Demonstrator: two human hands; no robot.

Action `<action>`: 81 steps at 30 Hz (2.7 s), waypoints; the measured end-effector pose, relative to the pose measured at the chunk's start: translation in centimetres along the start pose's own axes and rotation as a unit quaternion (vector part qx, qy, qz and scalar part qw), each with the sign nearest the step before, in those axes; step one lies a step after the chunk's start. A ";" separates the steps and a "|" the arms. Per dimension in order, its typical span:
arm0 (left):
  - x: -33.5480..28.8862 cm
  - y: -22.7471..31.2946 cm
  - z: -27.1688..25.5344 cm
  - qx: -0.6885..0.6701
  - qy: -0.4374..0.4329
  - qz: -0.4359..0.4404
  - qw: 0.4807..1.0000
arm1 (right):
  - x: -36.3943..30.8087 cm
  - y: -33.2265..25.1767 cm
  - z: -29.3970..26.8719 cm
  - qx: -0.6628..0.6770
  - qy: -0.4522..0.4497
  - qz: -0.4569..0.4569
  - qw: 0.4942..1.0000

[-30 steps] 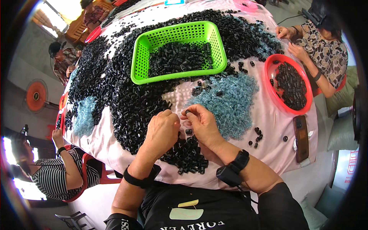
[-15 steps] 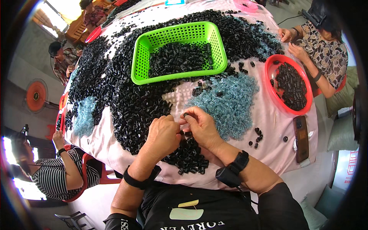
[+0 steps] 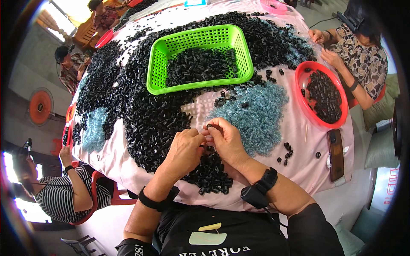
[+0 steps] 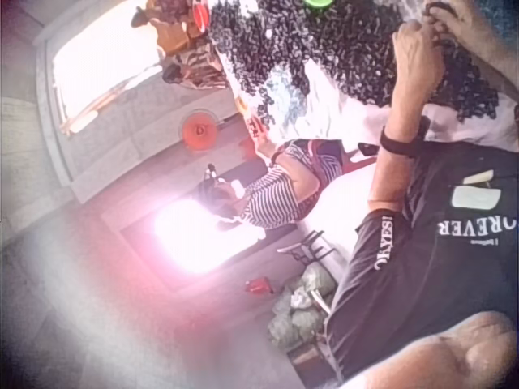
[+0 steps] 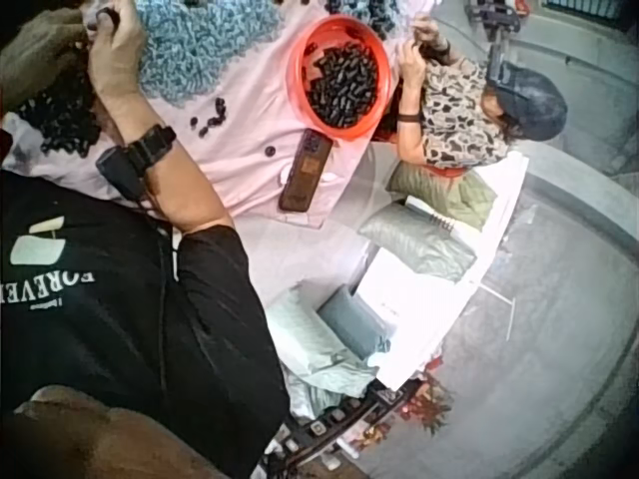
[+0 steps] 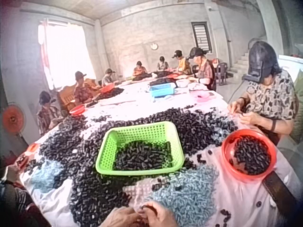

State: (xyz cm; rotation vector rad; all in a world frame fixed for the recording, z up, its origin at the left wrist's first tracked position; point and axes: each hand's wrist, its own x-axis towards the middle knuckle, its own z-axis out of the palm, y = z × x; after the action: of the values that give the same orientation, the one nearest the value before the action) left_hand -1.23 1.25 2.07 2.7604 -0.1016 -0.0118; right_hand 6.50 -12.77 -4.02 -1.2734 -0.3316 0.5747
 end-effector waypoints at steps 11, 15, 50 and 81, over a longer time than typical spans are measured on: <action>0.1 -0.3 0.7 0.003 0.102 0.009 0.995 | 0.1 0.4 -0.1 0.030 0.004 0.004 1.000; 0.6 0.0 0.1 -0.130 0.181 -0.033 0.974 | 0.2 0.6 -0.2 -0.013 0.004 -0.017 1.000; 1.9 1.8 0.0 -0.067 0.295 0.037 0.952 | -0.3 -0.9 -0.4 0.130 -0.060 0.072 0.987; 1.6 1.5 0.1 -0.040 0.261 0.025 0.964 | -0.4 -1.1 -0.2 0.131 -0.047 0.076 0.987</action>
State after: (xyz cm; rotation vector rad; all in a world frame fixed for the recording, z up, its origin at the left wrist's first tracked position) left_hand 0.23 -0.24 2.56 2.5833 -0.0276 0.7013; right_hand 6.50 -13.34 -3.01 -1.0240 -0.2291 0.7835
